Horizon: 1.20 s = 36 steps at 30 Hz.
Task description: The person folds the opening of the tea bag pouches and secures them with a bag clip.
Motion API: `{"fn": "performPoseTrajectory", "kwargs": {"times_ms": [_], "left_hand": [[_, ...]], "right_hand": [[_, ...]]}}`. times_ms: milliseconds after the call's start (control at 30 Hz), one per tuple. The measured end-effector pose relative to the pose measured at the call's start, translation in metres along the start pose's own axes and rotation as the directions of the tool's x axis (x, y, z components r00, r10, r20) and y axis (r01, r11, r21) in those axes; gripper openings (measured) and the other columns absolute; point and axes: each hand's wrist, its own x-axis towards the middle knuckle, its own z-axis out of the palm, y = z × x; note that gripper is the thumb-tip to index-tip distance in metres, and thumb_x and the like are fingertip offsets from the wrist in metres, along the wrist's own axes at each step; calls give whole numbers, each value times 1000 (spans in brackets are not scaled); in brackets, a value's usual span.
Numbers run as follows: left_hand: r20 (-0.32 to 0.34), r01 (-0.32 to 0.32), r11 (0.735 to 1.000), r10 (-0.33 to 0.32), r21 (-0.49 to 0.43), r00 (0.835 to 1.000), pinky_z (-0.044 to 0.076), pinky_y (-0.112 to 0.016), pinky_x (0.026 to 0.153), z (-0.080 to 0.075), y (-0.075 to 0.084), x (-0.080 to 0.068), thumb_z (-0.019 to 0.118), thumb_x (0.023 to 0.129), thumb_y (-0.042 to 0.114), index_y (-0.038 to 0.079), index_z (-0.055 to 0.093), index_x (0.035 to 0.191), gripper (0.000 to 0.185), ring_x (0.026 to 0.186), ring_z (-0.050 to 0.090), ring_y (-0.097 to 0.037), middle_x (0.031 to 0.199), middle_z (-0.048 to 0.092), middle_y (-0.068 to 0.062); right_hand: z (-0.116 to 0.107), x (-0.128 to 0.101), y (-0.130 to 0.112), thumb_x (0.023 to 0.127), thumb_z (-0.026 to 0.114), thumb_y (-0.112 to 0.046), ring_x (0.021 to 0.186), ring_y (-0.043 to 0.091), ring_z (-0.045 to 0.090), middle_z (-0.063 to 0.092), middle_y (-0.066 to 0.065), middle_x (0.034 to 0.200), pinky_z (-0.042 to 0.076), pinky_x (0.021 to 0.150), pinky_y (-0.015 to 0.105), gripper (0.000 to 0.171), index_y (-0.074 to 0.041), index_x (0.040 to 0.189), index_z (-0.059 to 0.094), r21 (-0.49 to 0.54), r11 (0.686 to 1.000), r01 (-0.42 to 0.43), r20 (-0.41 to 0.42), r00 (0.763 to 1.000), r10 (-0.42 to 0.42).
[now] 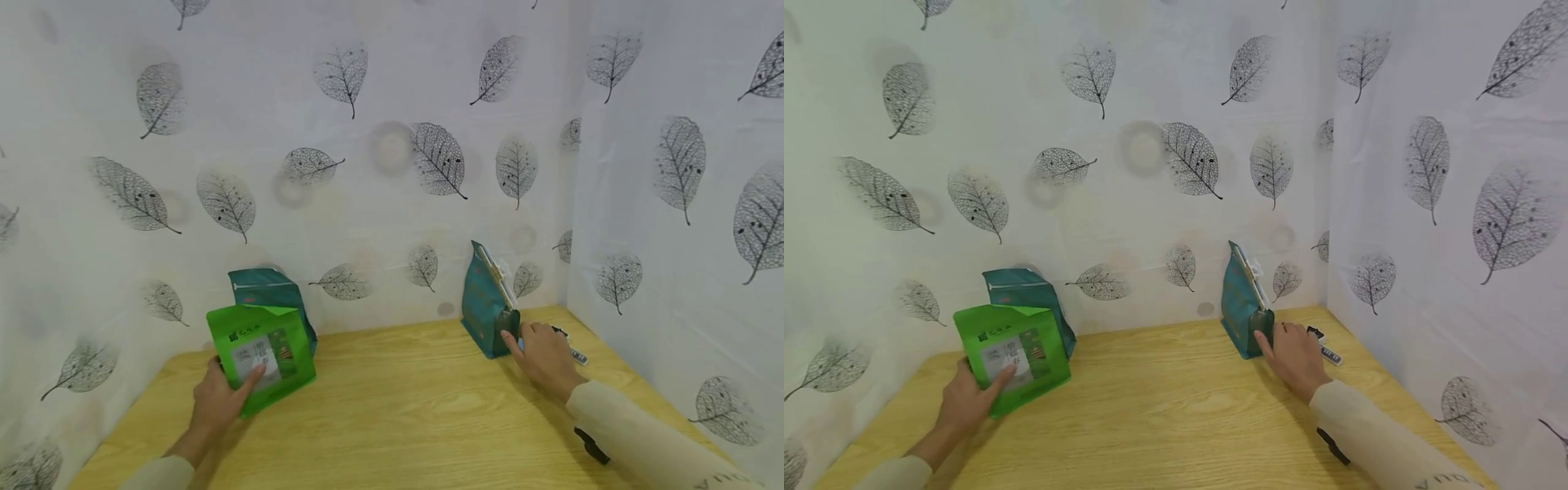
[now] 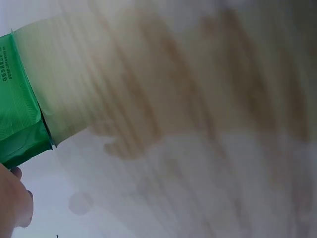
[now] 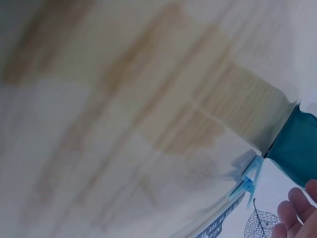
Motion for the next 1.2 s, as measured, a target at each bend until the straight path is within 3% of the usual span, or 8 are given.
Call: {"fn": "performPoseTrajectory", "kwargs": {"times_ms": [167,367,600,1000,1200], "left_hand": [[-51,-81,996,83,32,995,54,-59,80,5,2,-3,62,93,57,-5,42,133,76,99,64,-43,117,59,-29],[-76,-144,988,148,58,986,55,-59,79,9,4,-5,65,93,53,-4,46,127,69,96,66,-42,114,61,-29],[-43,-158,987,160,41,986,57,-55,77,11,9,-8,66,93,52,-2,48,126,65,94,67,-39,113,61,-27],[-29,-177,984,176,-24,984,56,-54,81,24,23,-13,70,90,50,1,50,125,63,95,68,-35,111,66,-21],[-39,-236,971,235,-34,971,57,-51,82,31,32,-14,73,89,46,6,52,126,58,95,70,-32,108,70,-16]], "right_hand": [[1,-1,0,101,55,-43,76,33,64,67,14,84,52,62,50,44,-2,92,67,8,1000,8,-6,1000,-8],[2,-2,-2,100,59,-37,70,29,62,64,10,77,51,58,44,37,-5,85,65,23,999,35,-33,999,-34],[4,-1,-10,98,62,-33,65,25,59,61,7,70,49,58,41,32,-7,78,63,20,996,82,-83,993,-80],[4,-1,-24,100,60,-33,69,21,58,61,3,72,50,66,43,31,-11,78,64,87,995,56,-61,997,-51],[6,0,-31,99,60,-32,68,20,56,60,1,72,48,65,41,29,-13,78,64,83,993,84,-73,994,-78]]}}
